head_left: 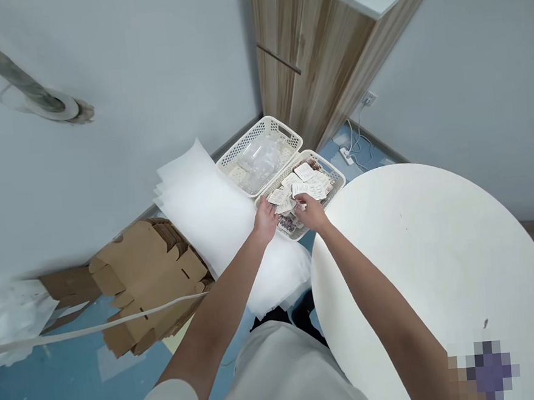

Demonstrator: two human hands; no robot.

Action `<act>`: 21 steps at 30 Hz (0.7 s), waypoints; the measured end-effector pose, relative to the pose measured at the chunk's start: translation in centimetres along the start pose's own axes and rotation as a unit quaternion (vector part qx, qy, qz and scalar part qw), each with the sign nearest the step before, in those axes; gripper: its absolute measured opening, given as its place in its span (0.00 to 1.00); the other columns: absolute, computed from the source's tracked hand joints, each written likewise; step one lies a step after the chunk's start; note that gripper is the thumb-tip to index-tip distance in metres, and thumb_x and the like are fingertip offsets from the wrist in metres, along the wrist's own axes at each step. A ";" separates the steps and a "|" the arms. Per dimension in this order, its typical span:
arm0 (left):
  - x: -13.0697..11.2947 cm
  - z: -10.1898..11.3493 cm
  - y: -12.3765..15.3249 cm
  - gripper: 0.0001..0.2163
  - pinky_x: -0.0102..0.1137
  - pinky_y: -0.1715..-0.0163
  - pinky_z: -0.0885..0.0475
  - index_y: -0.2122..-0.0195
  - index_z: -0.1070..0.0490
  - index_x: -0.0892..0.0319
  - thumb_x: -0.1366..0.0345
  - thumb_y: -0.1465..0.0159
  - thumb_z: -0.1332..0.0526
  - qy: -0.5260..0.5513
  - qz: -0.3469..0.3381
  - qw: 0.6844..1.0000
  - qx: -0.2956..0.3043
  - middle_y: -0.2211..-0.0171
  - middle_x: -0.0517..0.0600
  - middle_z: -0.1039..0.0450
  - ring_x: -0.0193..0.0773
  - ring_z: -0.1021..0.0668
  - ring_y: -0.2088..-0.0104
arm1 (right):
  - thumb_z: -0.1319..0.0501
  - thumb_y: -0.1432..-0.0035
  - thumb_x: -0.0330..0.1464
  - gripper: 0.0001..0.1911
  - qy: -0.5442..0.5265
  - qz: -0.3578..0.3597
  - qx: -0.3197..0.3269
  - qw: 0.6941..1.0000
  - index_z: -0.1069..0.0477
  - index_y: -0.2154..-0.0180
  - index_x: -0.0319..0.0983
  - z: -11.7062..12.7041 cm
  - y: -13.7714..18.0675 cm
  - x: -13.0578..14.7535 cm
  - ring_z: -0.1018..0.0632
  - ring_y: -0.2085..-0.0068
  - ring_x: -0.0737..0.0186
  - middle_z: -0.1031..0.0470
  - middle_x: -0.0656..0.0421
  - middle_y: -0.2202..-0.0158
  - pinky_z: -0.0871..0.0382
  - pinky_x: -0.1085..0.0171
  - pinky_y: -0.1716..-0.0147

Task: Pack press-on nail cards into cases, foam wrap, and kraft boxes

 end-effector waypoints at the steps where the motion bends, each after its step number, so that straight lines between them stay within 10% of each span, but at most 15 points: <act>1: -0.1 0.0 -0.4 0.30 0.34 0.45 0.42 0.43 0.43 0.52 0.41 0.41 0.57 0.003 0.000 1.000 0.007 0.38 0.48 0.49 0.39 0.46 0.38 | 0.45 0.56 0.27 0.23 -0.005 -0.009 0.007 1.000 0.35 0.55 0.39 -0.3 -0.9 0.2 0.28 0.58 0.59 0.28 0.56 0.57 0.33 0.59 0.58; 21: -0.4 0.0 -1.1 0.29 0.32 0.44 0.44 0.46 0.40 0.54 0.41 0.42 0.55 0.051 0.008 0.999 -0.005 0.39 0.49 0.48 0.39 0.47 0.38 | 0.46 0.57 0.24 0.25 -0.025 -0.038 0.041 0.998 0.38 0.53 0.38 -3.2 -4.2 0.2 0.27 0.59 0.60 0.28 0.55 0.58 0.33 0.61 0.60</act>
Point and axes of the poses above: each hand's wrist, its own y-axis away from the middle knuckle, its own z-axis out of the back of the hand, x = y × z, the point moved 2 cm from there along -y, towards the middle knuckle
